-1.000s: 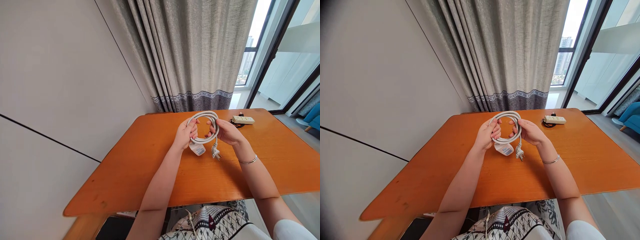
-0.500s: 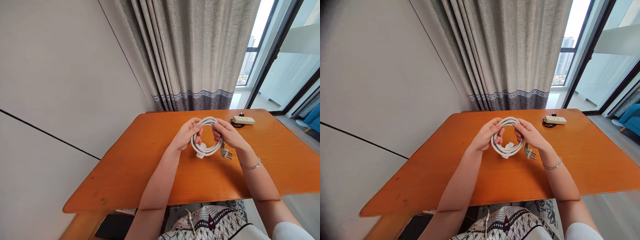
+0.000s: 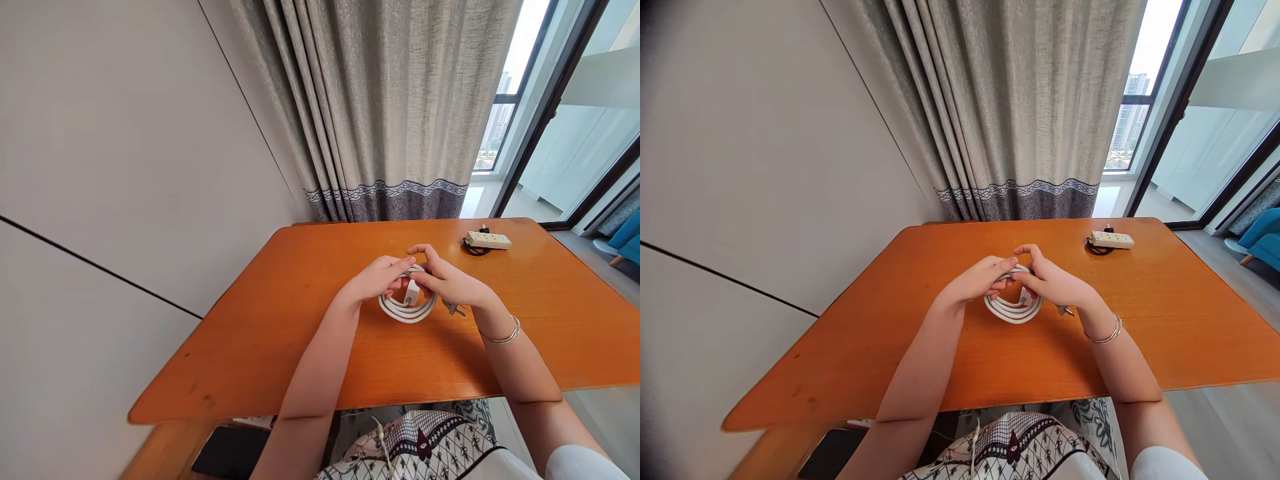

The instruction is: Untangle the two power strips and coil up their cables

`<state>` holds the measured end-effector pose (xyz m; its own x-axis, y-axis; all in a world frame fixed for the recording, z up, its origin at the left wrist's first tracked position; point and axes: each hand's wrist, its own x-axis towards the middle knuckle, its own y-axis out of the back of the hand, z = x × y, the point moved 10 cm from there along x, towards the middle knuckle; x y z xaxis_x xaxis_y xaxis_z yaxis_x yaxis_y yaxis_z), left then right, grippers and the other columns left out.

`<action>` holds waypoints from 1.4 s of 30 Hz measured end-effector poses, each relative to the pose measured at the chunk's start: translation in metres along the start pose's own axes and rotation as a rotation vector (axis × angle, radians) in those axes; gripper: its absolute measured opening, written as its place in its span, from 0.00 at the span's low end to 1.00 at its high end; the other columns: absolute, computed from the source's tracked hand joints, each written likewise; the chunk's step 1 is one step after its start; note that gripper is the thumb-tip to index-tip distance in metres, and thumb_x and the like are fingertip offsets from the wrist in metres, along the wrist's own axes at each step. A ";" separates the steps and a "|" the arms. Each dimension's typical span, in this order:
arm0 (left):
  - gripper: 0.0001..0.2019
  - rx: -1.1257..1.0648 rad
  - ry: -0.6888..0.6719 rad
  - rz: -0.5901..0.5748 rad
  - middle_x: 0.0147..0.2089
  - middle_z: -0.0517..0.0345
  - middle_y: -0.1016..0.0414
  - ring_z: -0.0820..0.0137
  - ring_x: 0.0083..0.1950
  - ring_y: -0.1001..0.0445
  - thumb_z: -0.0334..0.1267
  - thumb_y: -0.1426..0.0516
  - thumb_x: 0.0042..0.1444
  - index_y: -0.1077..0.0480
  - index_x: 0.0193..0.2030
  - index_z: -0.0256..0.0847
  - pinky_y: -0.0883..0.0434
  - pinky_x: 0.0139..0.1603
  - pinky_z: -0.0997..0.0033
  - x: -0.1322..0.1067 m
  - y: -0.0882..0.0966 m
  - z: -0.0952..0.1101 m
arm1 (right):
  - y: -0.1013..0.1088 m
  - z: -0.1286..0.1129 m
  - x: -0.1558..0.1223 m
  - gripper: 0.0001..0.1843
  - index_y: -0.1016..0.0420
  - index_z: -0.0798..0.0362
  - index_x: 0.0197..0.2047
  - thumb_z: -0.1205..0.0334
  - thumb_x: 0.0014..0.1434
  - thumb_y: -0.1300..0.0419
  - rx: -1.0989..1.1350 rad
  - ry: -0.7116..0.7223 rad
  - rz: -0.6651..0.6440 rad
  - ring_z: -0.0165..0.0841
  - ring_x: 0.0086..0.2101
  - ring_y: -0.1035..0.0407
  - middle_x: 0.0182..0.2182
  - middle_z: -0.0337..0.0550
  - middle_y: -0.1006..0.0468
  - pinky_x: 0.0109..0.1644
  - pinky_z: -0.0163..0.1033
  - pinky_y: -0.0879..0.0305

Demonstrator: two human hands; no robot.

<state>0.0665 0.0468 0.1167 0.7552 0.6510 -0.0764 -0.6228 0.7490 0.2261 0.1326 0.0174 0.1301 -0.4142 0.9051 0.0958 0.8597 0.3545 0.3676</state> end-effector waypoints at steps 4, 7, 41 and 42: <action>0.30 -0.113 -0.048 0.092 0.17 0.70 0.54 0.80 0.17 0.54 0.70 0.42 0.49 0.39 0.23 0.41 0.46 0.16 0.76 0.002 0.004 0.004 | 0.011 -0.008 0.000 0.22 0.43 0.50 0.58 0.52 0.66 0.43 0.017 0.105 0.065 0.26 0.26 0.33 0.32 0.35 0.27 0.29 0.34 0.33; 0.30 -0.148 -0.099 0.149 0.18 0.69 0.53 0.80 0.17 0.54 0.69 0.41 0.49 0.37 0.24 0.40 0.48 0.16 0.76 0.003 0.008 0.005 | 0.016 -0.009 0.000 0.19 0.35 0.52 0.55 0.51 0.66 0.43 -0.040 0.119 0.053 0.27 0.29 0.31 0.34 0.39 0.24 0.33 0.35 0.32; 0.24 -0.762 -0.218 0.201 0.12 0.76 0.52 0.82 0.14 0.52 0.58 0.38 0.56 0.40 0.26 0.40 0.30 0.27 0.77 0.023 0.016 0.001 | 0.050 0.035 0.020 0.28 0.33 0.52 0.38 0.34 0.51 0.37 0.257 -0.022 0.428 0.31 0.22 0.26 0.21 0.29 0.36 0.21 0.31 0.38; 0.25 -0.775 -0.221 0.181 0.12 0.75 0.53 0.82 0.13 0.53 0.60 0.40 0.57 0.41 0.25 0.41 0.32 0.26 0.77 0.023 0.015 0.002 | 0.049 0.034 0.020 0.28 0.34 0.52 0.38 0.35 0.51 0.37 0.250 -0.016 0.423 0.31 0.22 0.26 0.21 0.29 0.35 0.21 0.31 0.38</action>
<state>0.0746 0.0731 0.1202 0.6020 0.7911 0.1081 -0.6422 0.5602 -0.5232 0.1766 0.0609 0.1191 -0.0106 0.9848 0.1735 0.9978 -0.0009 0.0657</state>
